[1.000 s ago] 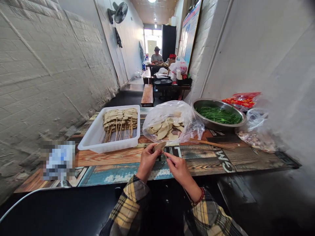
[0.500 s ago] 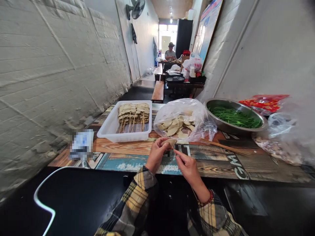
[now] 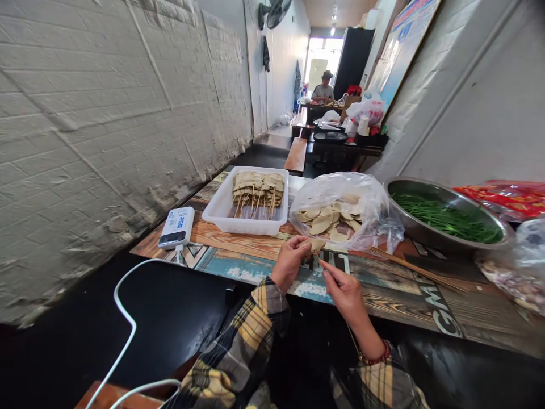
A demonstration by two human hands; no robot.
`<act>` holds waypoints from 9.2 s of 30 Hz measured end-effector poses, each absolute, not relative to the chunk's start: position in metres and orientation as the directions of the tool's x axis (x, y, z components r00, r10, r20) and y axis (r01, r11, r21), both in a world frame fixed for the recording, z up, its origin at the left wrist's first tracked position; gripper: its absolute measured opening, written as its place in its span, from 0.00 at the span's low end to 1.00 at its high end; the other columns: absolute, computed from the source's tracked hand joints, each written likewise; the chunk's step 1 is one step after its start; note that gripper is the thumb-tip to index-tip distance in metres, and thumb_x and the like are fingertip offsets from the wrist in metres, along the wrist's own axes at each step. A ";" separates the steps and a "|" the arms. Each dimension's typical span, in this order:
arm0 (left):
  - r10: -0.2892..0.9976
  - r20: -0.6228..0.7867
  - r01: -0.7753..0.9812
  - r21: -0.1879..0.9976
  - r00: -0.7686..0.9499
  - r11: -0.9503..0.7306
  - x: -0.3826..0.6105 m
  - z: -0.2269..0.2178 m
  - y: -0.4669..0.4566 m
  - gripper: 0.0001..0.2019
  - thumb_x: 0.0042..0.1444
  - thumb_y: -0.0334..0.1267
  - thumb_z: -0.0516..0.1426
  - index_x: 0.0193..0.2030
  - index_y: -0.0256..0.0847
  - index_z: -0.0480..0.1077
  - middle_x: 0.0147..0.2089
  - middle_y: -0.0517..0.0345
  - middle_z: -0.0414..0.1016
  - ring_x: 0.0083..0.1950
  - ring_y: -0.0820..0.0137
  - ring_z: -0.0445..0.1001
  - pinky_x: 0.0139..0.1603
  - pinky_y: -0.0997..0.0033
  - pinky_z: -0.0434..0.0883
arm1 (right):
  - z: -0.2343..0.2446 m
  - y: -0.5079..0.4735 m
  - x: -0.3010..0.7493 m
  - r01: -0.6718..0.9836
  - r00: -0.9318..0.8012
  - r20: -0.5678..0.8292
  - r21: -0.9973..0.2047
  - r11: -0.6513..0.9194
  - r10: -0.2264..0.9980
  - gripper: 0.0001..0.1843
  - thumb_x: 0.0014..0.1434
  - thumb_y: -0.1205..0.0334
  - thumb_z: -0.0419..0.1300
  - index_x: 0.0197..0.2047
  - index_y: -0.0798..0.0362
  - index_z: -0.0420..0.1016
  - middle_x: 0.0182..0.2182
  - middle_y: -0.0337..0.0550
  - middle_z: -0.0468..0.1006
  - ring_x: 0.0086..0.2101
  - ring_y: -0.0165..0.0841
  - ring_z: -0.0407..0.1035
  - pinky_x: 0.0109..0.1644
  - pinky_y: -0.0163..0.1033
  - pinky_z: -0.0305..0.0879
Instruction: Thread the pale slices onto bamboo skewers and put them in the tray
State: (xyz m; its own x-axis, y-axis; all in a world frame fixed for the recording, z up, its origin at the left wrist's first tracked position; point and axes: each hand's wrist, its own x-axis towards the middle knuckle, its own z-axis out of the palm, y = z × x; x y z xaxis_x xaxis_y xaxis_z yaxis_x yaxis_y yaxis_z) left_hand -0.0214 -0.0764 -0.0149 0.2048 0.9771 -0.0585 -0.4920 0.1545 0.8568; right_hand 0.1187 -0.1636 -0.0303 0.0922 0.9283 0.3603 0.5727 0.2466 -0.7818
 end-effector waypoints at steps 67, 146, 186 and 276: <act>0.990 -0.019 -0.403 0.912 0.142 0.075 -0.017 -0.007 -0.082 0.10 0.43 0.38 0.63 0.29 0.39 0.67 0.26 0.64 0.70 0.26 0.76 0.67 0.29 0.75 0.67 | -0.034 -0.156 0.114 0.443 0.135 0.223 -0.885 0.142 0.965 0.23 0.63 0.53 0.53 0.52 0.59 0.77 0.16 0.35 0.68 0.17 0.29 0.65 0.22 0.32 0.61; 0.901 0.393 0.860 0.381 0.181 -0.340 0.007 -0.006 -0.008 0.06 0.54 0.41 0.58 0.33 0.40 0.70 0.36 0.52 0.69 0.42 0.60 0.67 0.44 0.63 0.60 | -0.021 -0.152 0.121 0.021 0.310 0.164 -0.986 0.166 0.936 0.24 0.62 0.42 0.52 0.31 0.55 0.73 0.15 0.34 0.68 0.13 0.24 0.59 0.17 0.29 0.55; 0.985 -0.036 -0.432 0.896 0.167 0.105 -0.038 -0.007 -0.060 0.17 0.42 0.43 0.65 0.33 0.40 0.63 0.31 0.61 0.74 0.29 0.71 0.75 0.28 0.75 0.66 | -0.029 -0.158 0.116 0.415 0.139 0.324 -0.877 0.242 0.936 0.17 0.61 0.50 0.56 0.32 0.53 0.79 0.27 0.43 0.78 0.29 0.35 0.72 0.33 0.35 0.65; 0.988 0.023 -0.363 0.931 0.151 0.034 -0.033 -0.009 -0.065 0.12 0.43 0.39 0.65 0.33 0.38 0.71 0.30 0.61 0.72 0.29 0.76 0.67 0.30 0.77 0.63 | -0.030 -0.155 0.114 0.536 0.108 0.247 -0.830 0.153 0.963 0.23 0.63 0.47 0.52 0.35 0.55 0.80 0.18 0.37 0.70 0.20 0.30 0.66 0.23 0.31 0.59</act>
